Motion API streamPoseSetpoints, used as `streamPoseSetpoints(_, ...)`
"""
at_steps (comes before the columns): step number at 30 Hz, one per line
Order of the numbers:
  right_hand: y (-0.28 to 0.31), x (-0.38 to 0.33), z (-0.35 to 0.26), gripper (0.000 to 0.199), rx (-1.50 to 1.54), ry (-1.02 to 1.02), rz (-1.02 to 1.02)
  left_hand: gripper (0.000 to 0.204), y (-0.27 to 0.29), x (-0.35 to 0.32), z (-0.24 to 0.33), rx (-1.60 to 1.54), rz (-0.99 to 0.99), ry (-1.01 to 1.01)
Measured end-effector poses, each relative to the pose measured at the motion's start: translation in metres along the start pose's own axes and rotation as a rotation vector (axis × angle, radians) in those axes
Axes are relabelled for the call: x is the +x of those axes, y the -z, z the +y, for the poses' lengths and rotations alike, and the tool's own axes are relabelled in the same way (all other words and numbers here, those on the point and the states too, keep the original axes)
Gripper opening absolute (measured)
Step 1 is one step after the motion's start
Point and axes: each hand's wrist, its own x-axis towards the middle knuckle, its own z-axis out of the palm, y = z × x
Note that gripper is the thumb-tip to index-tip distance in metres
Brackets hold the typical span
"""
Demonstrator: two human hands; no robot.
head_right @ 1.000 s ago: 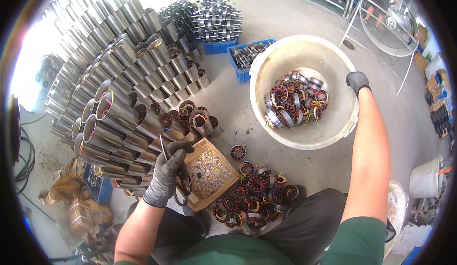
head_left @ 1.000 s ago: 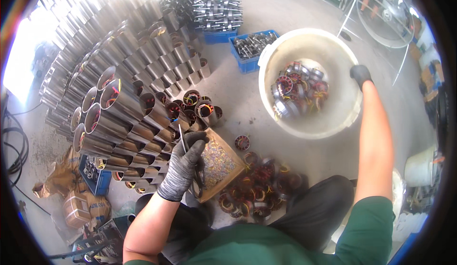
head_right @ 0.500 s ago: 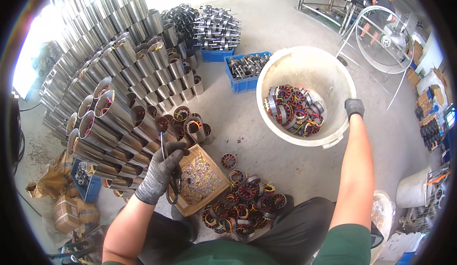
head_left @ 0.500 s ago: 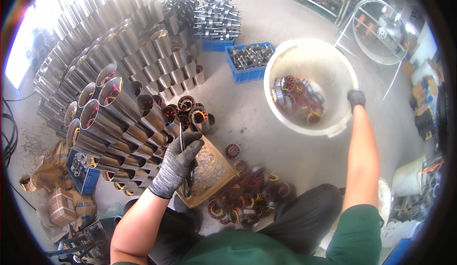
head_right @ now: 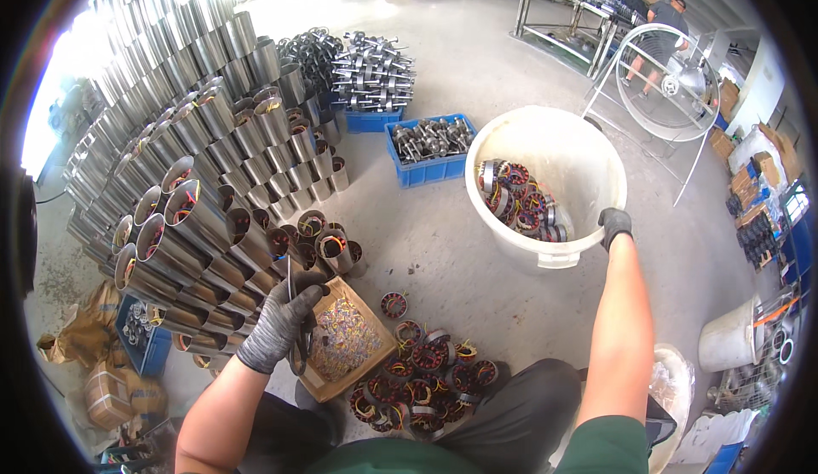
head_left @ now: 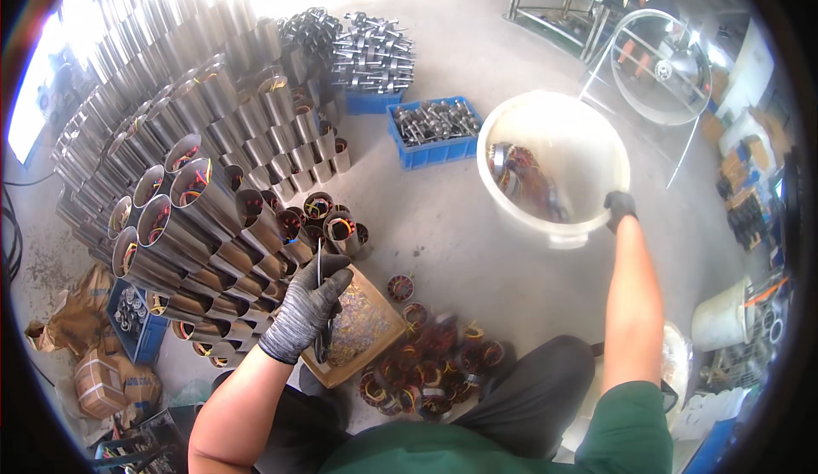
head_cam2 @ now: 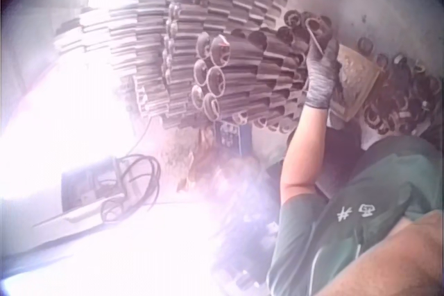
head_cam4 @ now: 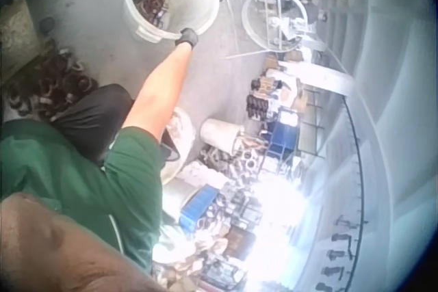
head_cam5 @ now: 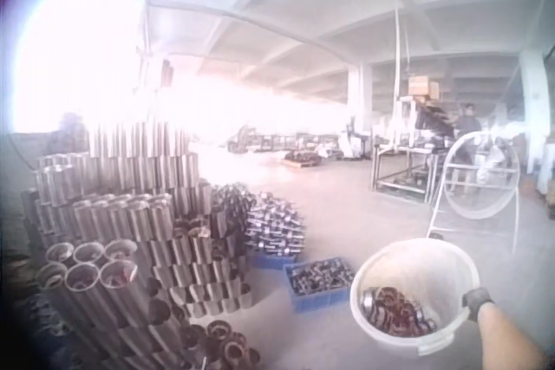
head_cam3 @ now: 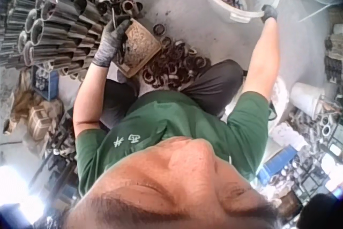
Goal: Insert a copper wire component into a metal cylinder and use a hydraulic press to secure it.
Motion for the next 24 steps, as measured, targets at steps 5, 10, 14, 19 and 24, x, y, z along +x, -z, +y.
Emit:
streamPoseSetpoints(5, -0.025, -0.013, 0.02, 0.032, 0.612, -0.289, 0.116, 0.035, 0.002, -0.003, -0.002, 0.025, 0.051, 0.0)
streamPoseSetpoints(10, -0.034, 0.029, 0.102, 0.045, 1.167, -0.313, 0.268, 0.032, -0.006, -0.001, 0.001, 0.026, 0.012, -0.001)
streamPoseSetpoints(14, -0.044, 0.016, 0.103, 0.037, 1.119, -0.295, 0.292, 0.029, -0.011, 0.008, -0.005, -0.009, -0.017, -0.057)
streamPoseSetpoints(19, -0.135, -0.142, -0.059, 0.042, 1.434, -0.539, 0.347, 0.026, 0.012, -0.004, -0.009, -0.007, 0.092, -0.088)
streamPoseSetpoints(24, -0.242, -0.087, -0.047, 0.066, 2.258, -0.889, 0.524, 0.025, -0.003, 0.017, -0.015, -0.106, 0.104, -0.18)
